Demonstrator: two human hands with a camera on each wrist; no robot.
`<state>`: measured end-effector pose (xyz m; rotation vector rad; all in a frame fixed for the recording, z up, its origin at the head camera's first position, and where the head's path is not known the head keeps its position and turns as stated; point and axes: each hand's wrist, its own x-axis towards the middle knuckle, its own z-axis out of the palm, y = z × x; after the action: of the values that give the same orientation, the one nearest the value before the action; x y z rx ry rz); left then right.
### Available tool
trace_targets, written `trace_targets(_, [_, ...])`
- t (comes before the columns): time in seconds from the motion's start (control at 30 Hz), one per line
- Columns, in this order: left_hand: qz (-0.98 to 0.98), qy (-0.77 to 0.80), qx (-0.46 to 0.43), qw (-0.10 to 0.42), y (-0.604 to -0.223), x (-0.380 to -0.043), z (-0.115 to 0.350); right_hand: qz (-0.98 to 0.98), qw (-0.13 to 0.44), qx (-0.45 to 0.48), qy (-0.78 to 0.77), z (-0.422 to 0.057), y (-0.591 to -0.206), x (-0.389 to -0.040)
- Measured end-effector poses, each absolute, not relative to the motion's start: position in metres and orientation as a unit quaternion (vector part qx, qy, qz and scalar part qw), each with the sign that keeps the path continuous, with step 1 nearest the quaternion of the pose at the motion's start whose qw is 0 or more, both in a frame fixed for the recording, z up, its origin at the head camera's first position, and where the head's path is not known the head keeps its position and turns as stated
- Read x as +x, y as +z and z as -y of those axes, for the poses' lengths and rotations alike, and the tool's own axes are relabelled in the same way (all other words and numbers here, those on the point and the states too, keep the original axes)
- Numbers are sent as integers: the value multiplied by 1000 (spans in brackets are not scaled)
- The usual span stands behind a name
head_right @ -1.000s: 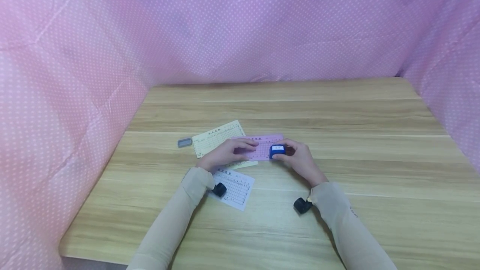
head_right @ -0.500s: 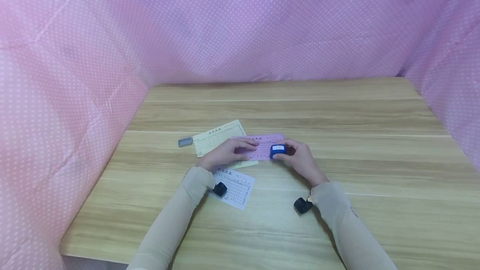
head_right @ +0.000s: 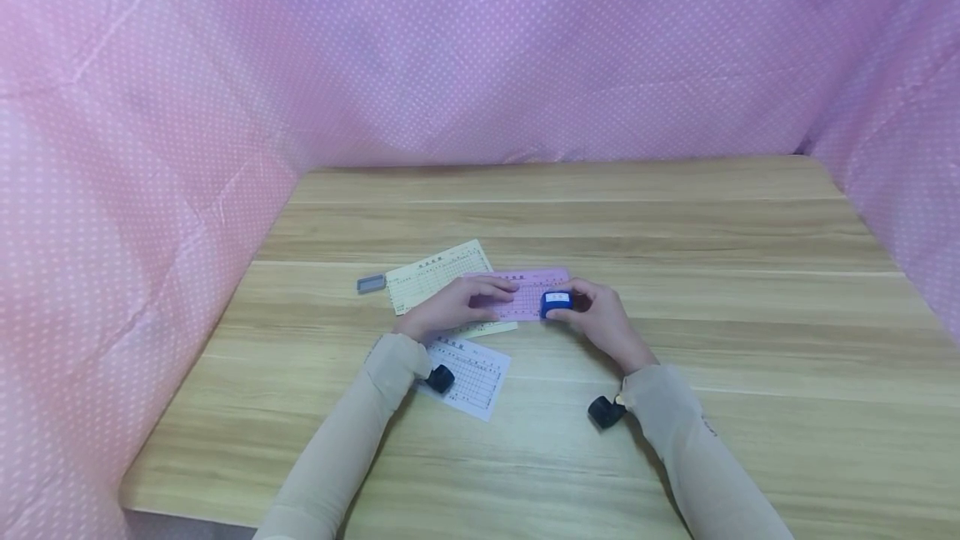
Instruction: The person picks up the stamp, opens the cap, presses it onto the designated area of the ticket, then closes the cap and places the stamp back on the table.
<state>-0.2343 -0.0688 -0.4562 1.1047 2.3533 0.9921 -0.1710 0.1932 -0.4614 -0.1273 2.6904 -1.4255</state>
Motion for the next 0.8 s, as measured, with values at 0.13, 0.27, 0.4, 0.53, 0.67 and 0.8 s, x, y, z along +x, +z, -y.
trace_targets(0.13, [-832,352,391,178,-456,-234,69,-881,51,-43,-469,-194,-462,-171])
trace_targets(0.27, [-832,353,389,178,-456,-234,69,-880,52,-46,-470,-194,-462,-171])
trace_targets(0.4, [-833,352,385,183,-456,-234,69,-883,49,-48,-465,-194,-462,-171])
trace_targets(0.53, [-835,351,382,184,-456,-234,68,-887,42,-54,-457,-194,-462,-170])
trace_targets(0.67, [-835,350,383,182,-456,-234,68,-887,41,-60,-456,-193,-460,-170])
trace_targets(0.8, [-835,351,382,183,-456,-234,69,-885,43,-63,-458,-192,-459,-170])
